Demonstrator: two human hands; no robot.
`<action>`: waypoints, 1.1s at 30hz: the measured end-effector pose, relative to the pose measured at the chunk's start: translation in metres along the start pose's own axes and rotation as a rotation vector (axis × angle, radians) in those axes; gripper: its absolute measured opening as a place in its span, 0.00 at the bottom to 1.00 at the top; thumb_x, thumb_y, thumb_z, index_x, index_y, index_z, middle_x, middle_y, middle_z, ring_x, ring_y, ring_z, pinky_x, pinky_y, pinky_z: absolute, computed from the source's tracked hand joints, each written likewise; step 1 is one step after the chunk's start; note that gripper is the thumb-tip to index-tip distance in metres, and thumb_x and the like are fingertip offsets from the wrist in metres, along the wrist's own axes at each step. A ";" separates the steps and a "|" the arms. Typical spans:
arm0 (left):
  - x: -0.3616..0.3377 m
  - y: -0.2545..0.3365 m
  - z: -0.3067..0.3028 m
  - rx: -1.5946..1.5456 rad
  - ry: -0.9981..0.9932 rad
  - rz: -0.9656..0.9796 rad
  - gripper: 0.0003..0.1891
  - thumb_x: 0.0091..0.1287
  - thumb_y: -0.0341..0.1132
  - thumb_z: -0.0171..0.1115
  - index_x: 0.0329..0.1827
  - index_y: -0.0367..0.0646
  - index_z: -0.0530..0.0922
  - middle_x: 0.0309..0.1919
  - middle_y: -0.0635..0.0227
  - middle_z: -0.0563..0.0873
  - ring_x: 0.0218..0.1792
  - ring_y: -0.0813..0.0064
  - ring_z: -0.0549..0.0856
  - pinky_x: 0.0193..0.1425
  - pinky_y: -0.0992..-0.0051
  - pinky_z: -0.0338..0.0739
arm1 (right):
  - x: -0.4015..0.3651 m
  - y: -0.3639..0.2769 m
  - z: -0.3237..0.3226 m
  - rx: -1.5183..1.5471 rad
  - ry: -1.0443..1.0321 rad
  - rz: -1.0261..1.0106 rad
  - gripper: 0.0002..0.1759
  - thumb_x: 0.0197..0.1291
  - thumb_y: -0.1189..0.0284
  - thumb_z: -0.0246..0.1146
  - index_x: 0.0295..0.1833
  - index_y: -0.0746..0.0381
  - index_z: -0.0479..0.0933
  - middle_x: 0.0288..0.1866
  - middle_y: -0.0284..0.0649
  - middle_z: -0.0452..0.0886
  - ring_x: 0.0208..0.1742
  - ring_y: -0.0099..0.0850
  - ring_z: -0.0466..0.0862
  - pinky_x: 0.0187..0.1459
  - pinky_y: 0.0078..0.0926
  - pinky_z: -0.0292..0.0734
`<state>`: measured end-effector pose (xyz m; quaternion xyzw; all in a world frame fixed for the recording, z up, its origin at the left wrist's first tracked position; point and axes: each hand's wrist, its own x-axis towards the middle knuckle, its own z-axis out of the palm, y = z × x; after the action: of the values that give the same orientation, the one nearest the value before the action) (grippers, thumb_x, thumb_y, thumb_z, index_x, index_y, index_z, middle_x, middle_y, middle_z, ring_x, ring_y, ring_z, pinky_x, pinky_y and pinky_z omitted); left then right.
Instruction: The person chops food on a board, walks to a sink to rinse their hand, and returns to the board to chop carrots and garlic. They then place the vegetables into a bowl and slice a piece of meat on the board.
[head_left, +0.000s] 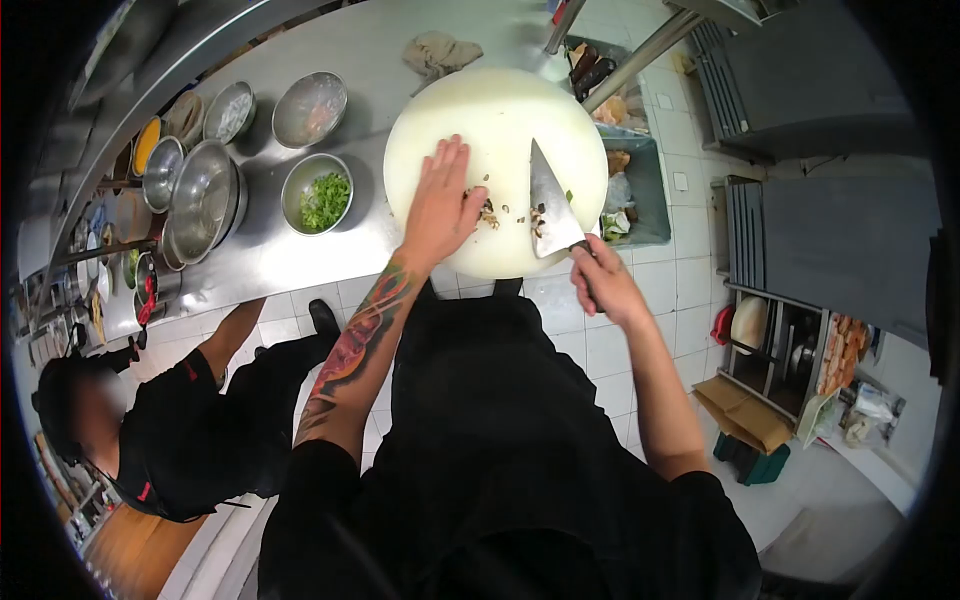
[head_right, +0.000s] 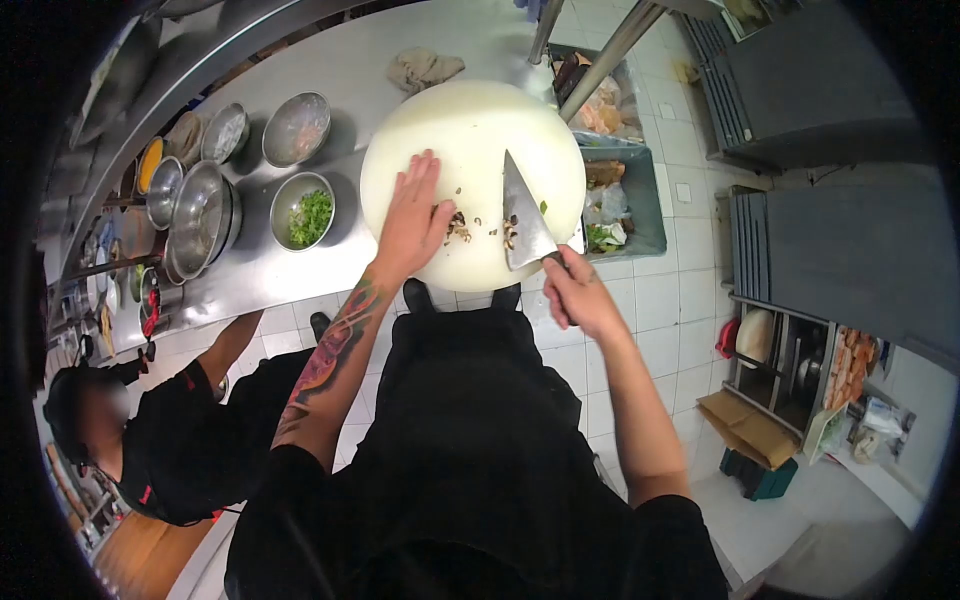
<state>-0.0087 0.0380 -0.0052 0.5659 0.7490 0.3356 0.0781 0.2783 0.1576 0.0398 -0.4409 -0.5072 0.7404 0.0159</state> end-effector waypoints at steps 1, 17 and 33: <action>0.000 0.004 0.006 -0.008 -0.004 0.001 0.35 0.82 0.46 0.58 0.81 0.26 0.65 0.83 0.37 0.65 0.85 0.38 0.61 0.89 0.45 0.51 | -0.002 0.002 0.019 0.004 0.049 0.012 0.11 0.84 0.63 0.56 0.56 0.60 0.71 0.26 0.33 0.71 0.13 0.23 0.70 0.12 0.25 0.62; -0.032 -0.130 -0.121 -0.426 0.399 -0.213 0.26 0.83 0.37 0.56 0.83 0.45 0.73 0.85 0.48 0.67 0.87 0.46 0.61 0.88 0.53 0.56 | 0.033 -0.047 0.263 0.102 -0.183 -0.159 0.15 0.84 0.65 0.57 0.64 0.64 0.71 0.26 0.35 0.72 0.13 0.23 0.71 0.13 0.28 0.64; -0.327 -0.090 -0.074 -0.760 0.675 -0.569 0.46 0.85 0.55 0.50 0.93 0.50 0.32 0.93 0.56 0.37 0.91 0.56 0.42 0.89 0.44 0.45 | 0.081 -0.015 0.050 -1.567 0.559 -0.811 0.30 0.71 0.63 0.68 0.77 0.54 0.78 0.56 0.56 0.81 0.57 0.56 0.84 0.59 0.51 0.80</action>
<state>-0.0032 -0.2995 -0.0877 0.1363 0.6820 0.7084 0.1200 0.1891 0.1658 0.0050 -0.2771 -0.9563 -0.0096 0.0928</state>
